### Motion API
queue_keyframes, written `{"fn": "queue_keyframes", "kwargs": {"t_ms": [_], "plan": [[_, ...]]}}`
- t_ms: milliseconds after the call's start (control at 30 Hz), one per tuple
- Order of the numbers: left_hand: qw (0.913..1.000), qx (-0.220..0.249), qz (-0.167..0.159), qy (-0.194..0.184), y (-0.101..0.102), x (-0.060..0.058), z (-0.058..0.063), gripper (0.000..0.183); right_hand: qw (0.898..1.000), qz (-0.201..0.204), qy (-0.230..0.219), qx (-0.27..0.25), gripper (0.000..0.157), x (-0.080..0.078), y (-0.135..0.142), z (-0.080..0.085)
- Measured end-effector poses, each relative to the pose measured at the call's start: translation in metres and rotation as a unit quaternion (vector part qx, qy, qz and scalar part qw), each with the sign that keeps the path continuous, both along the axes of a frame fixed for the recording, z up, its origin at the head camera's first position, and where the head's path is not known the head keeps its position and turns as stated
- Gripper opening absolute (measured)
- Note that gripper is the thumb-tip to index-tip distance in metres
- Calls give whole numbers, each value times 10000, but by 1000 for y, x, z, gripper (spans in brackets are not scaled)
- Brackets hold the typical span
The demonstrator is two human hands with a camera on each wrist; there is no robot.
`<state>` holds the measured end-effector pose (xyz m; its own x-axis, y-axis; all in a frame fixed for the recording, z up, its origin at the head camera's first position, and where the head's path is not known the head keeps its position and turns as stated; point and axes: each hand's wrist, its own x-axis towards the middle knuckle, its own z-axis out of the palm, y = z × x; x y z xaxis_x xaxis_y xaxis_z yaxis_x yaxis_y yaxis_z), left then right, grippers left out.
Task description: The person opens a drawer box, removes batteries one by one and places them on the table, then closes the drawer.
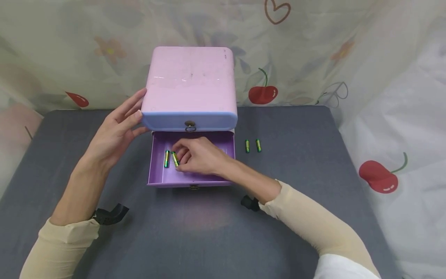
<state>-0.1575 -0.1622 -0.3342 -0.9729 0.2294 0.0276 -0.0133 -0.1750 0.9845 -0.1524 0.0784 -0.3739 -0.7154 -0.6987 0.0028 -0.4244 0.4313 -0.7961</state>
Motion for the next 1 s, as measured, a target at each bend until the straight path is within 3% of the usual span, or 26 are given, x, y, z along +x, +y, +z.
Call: {"fn": "queue_keyframes", "kwargs": {"t_ms": [400, 1000], "plan": [[10000, 53, -6, 11, 1, 0, 0, 55, 9975, -321, -312, -544, 43, 11, 18, 7], [9999, 94, -33, 45, 0, 0, -1, 55, 9938, -453, -232, -993, 44, 26, 45, 17]]}}
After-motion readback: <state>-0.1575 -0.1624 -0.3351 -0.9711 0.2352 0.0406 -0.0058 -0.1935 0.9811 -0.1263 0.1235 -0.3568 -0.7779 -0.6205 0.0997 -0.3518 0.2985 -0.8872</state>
